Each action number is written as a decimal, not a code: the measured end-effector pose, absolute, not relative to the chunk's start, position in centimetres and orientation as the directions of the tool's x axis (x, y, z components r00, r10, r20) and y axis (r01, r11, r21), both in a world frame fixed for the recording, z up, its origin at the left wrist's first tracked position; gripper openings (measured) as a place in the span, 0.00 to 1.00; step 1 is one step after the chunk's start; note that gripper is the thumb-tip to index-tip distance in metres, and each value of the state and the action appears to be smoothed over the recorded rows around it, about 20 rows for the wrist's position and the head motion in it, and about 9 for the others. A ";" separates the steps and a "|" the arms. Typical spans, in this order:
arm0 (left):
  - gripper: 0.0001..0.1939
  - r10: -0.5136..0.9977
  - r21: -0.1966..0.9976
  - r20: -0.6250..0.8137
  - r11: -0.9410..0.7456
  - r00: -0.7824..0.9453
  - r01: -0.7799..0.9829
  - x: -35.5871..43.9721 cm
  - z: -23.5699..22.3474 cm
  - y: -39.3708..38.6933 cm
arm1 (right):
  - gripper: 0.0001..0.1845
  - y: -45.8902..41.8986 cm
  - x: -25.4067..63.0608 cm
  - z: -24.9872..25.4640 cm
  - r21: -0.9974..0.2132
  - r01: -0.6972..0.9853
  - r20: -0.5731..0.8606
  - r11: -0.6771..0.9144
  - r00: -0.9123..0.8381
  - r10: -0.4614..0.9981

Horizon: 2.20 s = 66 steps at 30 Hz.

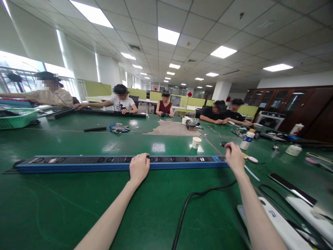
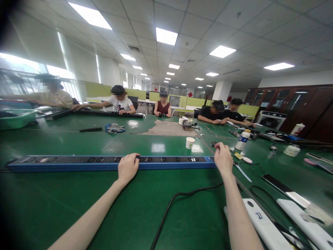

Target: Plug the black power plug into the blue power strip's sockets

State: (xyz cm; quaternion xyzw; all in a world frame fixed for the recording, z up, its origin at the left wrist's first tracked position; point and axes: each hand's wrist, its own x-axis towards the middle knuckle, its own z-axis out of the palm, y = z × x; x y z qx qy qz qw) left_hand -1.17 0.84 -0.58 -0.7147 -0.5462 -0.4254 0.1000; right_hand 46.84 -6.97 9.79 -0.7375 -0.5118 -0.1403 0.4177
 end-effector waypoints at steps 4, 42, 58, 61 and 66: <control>0.13 0.696 0.319 0.717 -0.375 0.037 0.870 -1.2 -0.7 0.9 | 0.19 -7.2 49.2 10.8 -0.771 0.606 0.507 0.195 0.400 0.764; 0.13 0.687 0.360 0.727 -0.398 0.014 0.844 -2.0 -0.3 0.8 | 0.17 -0.6 53.7 10.2 0.118 0.861 0.227 -0.495 0.462 0.858; 0.13 0.699 0.365 0.715 -0.396 0.019 0.843 -2.0 -0.1 0.7 | 0.16 1.8 51.4 8.9 0.175 0.858 0.287 -0.482 0.424 0.859; 0.13 0.702 0.369 0.712 -0.385 0.009 0.846 -1.8 -0.2 0.8 | 0.16 0.8 53.3 8.7 0.073 0.894 0.208 -0.442 0.420 0.883; 0.13 0.706 0.371 0.709 -0.386 0.011 0.845 -1.7 -0.5 0.9 | 0.18 -0.2 54.4 7.5 -0.093 0.886 0.219 -0.455 0.464 0.858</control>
